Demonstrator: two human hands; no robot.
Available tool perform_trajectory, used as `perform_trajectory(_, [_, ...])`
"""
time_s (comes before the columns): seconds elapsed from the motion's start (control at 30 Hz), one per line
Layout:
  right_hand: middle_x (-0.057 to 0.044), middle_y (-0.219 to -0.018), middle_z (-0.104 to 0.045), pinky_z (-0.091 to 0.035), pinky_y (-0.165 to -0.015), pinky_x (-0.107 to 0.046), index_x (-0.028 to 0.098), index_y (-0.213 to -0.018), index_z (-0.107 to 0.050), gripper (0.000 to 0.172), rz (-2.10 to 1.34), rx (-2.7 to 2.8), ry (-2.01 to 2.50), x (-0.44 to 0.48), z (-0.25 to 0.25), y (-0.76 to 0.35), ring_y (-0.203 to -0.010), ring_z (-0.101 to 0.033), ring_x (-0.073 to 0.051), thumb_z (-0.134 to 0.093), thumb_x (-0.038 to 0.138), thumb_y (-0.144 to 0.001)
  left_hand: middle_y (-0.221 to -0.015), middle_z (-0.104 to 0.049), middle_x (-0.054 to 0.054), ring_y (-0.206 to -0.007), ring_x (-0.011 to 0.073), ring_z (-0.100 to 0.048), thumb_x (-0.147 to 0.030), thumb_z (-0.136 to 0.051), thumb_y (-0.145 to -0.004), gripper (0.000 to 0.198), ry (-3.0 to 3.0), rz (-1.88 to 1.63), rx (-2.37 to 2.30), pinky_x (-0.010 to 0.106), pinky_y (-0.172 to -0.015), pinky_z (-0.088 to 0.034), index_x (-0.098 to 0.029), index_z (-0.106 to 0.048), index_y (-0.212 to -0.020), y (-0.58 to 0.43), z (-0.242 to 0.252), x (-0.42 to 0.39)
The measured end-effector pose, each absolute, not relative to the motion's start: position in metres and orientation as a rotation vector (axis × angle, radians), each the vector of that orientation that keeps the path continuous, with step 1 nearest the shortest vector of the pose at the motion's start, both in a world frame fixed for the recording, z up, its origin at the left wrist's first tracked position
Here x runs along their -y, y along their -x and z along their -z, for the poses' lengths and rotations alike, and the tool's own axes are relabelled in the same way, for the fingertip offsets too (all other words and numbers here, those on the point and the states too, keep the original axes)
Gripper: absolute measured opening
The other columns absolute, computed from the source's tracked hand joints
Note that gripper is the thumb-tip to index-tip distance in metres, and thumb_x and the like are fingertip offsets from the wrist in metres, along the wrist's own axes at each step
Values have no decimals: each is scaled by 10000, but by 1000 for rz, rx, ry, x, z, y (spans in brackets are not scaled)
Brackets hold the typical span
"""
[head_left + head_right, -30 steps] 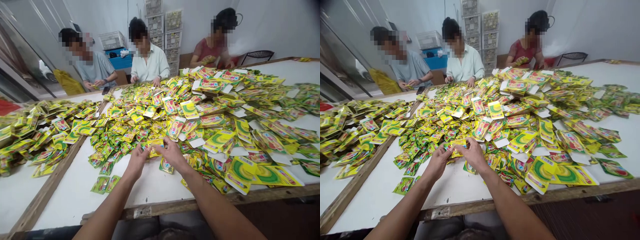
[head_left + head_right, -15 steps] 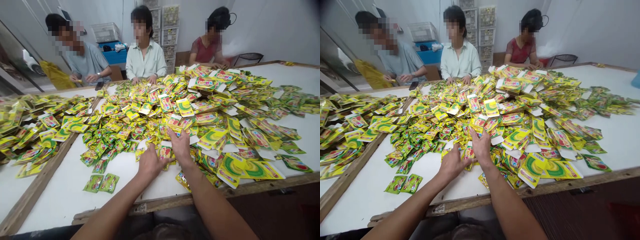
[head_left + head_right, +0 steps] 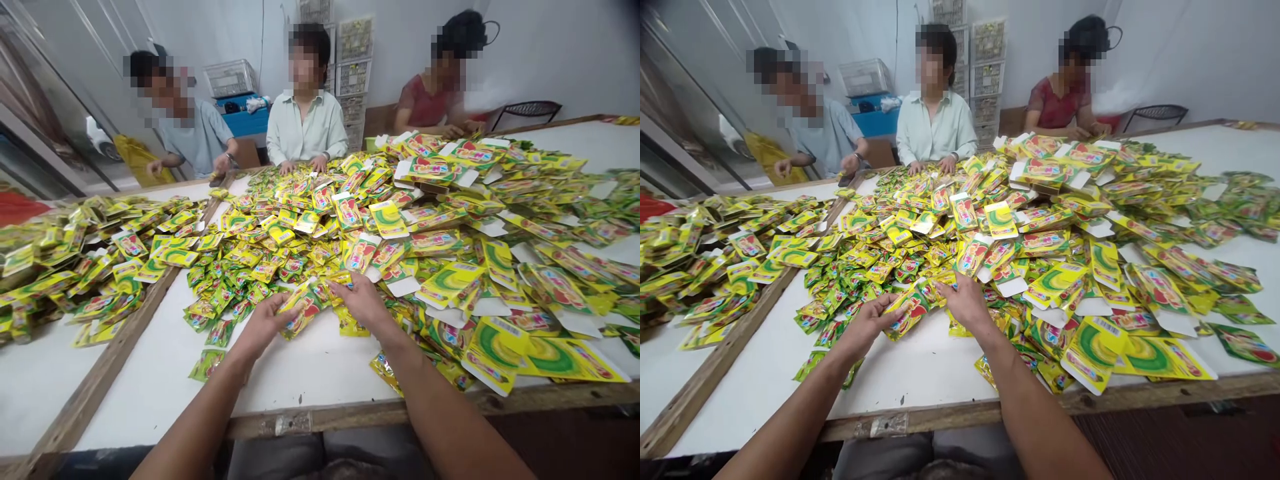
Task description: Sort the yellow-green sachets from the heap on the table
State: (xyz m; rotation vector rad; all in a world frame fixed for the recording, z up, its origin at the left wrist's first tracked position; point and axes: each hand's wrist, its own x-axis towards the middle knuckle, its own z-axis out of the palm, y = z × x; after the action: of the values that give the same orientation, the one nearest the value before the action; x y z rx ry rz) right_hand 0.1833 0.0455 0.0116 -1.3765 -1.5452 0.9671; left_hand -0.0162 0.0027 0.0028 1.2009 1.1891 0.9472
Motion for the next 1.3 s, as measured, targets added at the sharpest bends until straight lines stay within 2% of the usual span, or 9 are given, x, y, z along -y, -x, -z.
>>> perform_trajectory(0.17, [-8,-650,-629,-406,-597,-285,199,-669,-630,223,-1011,1701,1336,-46,-5,-181,-637,-551,-183,-645,421,-692,-804,-670,22,-642,130,-567,-375,-718,-683,300,-1119,-928,-1151,224,-610,-421,-154,-641,-870,20,5,5])
perform_trajectory(0.3, [0,-652,-566,-396,-620,-284,193,-597,-565,300,-860,1723,1300,-46,-1,-172,-651,-512,-169,-614,465,-715,-850,-681,29,-680,136,-587,-342,-738,-666,319,-1105,-886,-1078,221,-630,-428,-156,-663,-913,18,5,5])
perform_trajectory(0.57, [-47,-901,-629,-420,-796,-326,210,-853,-611,202,-903,1798,1177,-37,5,-158,-876,-555,-200,-527,389,-810,-791,-684,31,-635,122,-587,-352,-758,-638,333,-976,-986,-1071,222,-631,-441,-142,-659,-876,18,12,2])
perform_trajectory(0.67, [-37,-884,-632,-438,-717,-297,212,-916,-596,221,-941,1659,1182,-36,6,-160,-809,-572,-181,-507,388,-816,-794,-686,30,-640,122,-594,-355,-755,-644,367,-947,-1009,-1074,227,-642,-453,-149,-653,-929,18,12,2])
perform_trajectory(0.8, [-5,-674,-609,-405,-601,-281,212,-740,-626,181,-903,1661,1237,-34,5,-161,-622,-520,-154,-573,380,-781,-818,-692,43,-664,140,-604,-369,-755,-640,391,-943,-1052,-1088,238,-653,-456,-143,-659,-944,17,12,1])
perform_trajectory(0.9, [-19,-705,-637,-413,-754,-345,234,-670,-669,194,-801,1719,1227,-35,5,-161,-786,-529,-202,-618,397,-762,-823,-693,44,-671,143,-602,-369,-754,-642,383,-938,-1051,-1077,239,-652,-454,-142,-666,-938,17,12,0])
perform_trajectory(1.0, [-36,-826,-658,-334,-928,-440,272,-666,-702,200,-733,1731,1200,-35,7,-160,-991,-474,-248,-614,413,-778,-813,-693,32,-669,134,-600,-356,-756,-640,360,-914,-1071,-1041,232,-652,-448,-153,-673,-925,15,11,0])
perform_trajectory(1.13, [-60,-1092,-600,-272,-983,-516,273,-674,-705,167,-826,1733,1242,-30,13,-153,-1152,-370,-301,-683,433,-714,-781,-685,25,-654,124,-594,-336,-776,-612,327,-851,-1111,-1018,224,-650,-443,-147,-684,-864,13,7,2])
perform_trajectory(1.3, [-83,-1045,-632,-242,-1022,-536,249,-781,-688,266,-1052,1790,1132,-26,15,-148,-1226,-317,-314,-779,417,-595,-742,-660,25,-625,116,-578,-341,-779,-603,322,-840,-1109,-1002,220,-618,-436,-133,-674,-825,14,4,3])
